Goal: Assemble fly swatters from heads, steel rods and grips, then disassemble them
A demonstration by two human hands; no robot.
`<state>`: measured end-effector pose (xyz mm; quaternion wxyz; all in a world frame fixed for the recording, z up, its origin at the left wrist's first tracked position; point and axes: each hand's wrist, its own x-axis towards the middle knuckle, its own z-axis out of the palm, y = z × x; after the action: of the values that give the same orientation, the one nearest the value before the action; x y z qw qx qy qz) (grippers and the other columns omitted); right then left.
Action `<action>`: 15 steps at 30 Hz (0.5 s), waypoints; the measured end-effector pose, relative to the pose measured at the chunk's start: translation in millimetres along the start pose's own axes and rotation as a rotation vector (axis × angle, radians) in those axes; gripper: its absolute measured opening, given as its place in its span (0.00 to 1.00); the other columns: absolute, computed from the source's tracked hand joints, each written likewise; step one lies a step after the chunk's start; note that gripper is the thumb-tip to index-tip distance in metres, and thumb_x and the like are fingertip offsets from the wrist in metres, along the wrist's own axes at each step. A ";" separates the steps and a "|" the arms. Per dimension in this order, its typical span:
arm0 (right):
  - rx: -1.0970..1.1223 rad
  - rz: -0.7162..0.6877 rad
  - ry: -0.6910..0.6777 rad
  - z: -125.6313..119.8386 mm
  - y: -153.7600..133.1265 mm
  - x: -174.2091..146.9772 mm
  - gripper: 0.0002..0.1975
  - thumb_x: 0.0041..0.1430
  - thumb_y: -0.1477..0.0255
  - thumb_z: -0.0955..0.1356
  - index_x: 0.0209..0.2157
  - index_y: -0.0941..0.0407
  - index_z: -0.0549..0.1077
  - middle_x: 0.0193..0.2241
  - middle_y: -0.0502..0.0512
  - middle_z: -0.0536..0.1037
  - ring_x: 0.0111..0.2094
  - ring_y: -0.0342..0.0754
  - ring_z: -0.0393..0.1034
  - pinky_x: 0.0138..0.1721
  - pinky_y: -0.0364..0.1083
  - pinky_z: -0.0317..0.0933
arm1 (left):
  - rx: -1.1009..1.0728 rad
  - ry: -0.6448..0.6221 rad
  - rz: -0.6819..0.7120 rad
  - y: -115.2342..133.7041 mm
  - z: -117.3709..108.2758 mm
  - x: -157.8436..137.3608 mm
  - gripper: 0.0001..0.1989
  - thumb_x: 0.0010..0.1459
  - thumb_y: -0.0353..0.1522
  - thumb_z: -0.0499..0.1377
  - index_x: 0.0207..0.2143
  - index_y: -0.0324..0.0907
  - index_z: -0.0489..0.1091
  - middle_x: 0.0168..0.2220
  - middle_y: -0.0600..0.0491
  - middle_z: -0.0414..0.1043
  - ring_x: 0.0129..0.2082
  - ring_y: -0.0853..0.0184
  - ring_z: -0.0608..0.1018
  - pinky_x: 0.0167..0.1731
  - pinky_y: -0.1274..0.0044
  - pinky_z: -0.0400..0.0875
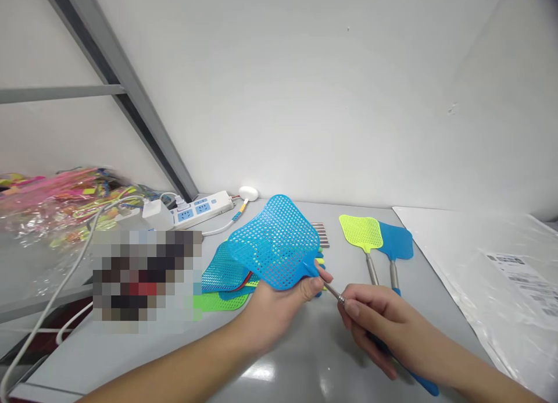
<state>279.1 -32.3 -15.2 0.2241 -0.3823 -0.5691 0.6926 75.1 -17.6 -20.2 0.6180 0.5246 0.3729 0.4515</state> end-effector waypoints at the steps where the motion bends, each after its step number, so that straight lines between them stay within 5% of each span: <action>1: -0.069 -0.006 0.024 -0.6 -1.5 -1.7 0.18 0.68 0.57 0.59 0.30 0.55 0.63 0.11 0.39 0.62 0.12 0.36 0.50 0.18 0.38 0.49 | -0.005 0.014 0.003 2.2 -0.1 0.1 0.09 0.58 0.40 0.62 0.37 0.45 0.77 0.41 0.50 0.74 0.45 0.61 0.74 0.49 0.69 0.66; 7: -0.628 -0.203 0.204 -8.3 -11.6 -3.5 0.17 0.69 0.61 0.59 0.27 0.54 0.62 0.18 0.44 0.63 0.19 0.39 0.56 0.20 0.40 0.50 | -0.085 0.327 0.108 15.5 -11.5 13.8 0.11 0.56 0.41 0.64 0.34 0.42 0.75 0.24 0.57 0.64 0.26 0.70 0.68 0.31 0.78 0.66; 15: -1.229 -0.479 0.385 -17.0 -5.2 -2.2 0.12 0.70 0.68 0.57 0.35 0.53 0.69 0.20 0.45 0.71 0.19 0.42 0.63 0.22 0.43 0.49 | -0.224 0.576 0.408 35.5 -34.4 28.1 0.09 0.59 0.40 0.62 0.34 0.43 0.71 0.22 0.60 0.59 0.25 0.74 0.66 0.31 0.83 0.65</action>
<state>293.1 -22.1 -10.6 0.2106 -0.4200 -0.8776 0.0952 45.8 21.2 9.2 0.4386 0.3688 0.3675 0.7325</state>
